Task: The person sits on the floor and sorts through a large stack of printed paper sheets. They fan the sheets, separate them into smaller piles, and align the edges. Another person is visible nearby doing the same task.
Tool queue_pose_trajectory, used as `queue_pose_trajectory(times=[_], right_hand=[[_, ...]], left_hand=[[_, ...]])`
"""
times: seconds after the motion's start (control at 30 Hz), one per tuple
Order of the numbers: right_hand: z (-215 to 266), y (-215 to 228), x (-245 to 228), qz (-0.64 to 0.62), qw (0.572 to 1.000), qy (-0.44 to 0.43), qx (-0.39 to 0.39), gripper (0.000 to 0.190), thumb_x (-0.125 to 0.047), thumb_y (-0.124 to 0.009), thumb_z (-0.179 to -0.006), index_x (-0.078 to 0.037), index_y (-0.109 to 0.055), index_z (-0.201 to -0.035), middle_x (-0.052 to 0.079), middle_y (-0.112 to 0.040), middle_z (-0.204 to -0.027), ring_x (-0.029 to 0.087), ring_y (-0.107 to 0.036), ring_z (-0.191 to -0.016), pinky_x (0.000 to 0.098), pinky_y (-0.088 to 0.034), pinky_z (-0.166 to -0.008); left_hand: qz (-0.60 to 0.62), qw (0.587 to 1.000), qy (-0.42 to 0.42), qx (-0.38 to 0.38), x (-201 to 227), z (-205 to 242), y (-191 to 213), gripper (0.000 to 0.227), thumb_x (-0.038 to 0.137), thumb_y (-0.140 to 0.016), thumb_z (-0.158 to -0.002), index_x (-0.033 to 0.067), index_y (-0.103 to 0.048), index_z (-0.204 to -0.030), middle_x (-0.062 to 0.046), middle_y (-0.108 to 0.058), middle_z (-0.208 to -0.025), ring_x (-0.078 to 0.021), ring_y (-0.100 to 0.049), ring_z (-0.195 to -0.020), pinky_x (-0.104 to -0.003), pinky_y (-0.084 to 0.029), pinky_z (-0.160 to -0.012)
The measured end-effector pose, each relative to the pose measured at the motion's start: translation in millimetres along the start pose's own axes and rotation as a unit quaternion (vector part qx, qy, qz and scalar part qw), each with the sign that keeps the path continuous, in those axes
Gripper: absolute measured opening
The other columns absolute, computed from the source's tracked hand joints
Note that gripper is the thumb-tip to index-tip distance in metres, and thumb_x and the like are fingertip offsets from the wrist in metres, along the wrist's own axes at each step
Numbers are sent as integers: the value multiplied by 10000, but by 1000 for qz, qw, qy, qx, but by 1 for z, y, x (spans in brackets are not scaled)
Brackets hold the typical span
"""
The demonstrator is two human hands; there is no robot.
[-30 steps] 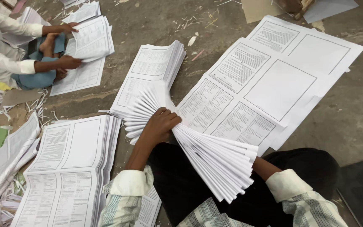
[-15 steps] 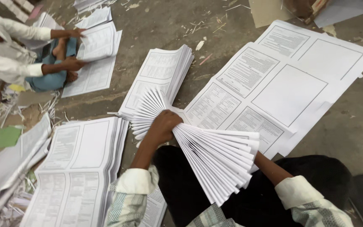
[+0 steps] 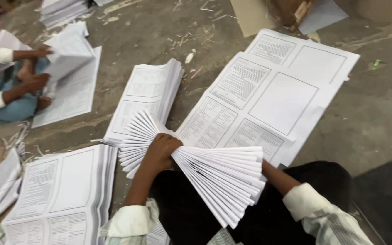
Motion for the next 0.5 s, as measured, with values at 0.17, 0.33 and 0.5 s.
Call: queue_pose_trajectory(times=[0.17, 0.33, 0.5], right_hand=[[3, 147, 53, 346, 843, -52, 408, 911, -412, -838, -838, 70, -371, -1454, 286, -415, -1539, 434, -400, -1401, 486, -406, -1064], [16, 189, 143, 414, 776, -184, 439, 618, -351, -832, -731, 40, -628, -1165, 247, -533, -1411, 410, -510, -1331, 477, -501, -1022], [-8, 165, 119, 328, 831, -159, 420, 103, -95, -651, -942, -19, -707, -985, 185, -718, -1064, 368, -673, -1031, 499, -554, -891]], left_hand=[[-5, 1000, 19, 8, 7, 6, 2, 374, -42, -751, -575, 74, -705, -927, -50, -713, -952, -288, -619, -1043, -420, -410, -996], [11, 999, 43, -21, 17, -3, -2, 350, -19, -792, -517, 75, -723, -847, -24, -714, -896, -252, -619, -1011, -427, -389, -998], [-4, 998, 54, -36, 25, -9, 1, 366, -44, -783, -570, 95, -738, -905, 18, -732, -1104, -208, -630, -1078, -379, -434, -970]])
Point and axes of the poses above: each hand's wrist, its own z-axis away from the middle knuckle, its own y-axis out of the back of the hand, x = y × z, the point moved 7 cm from there along -z, towards the middle knuckle
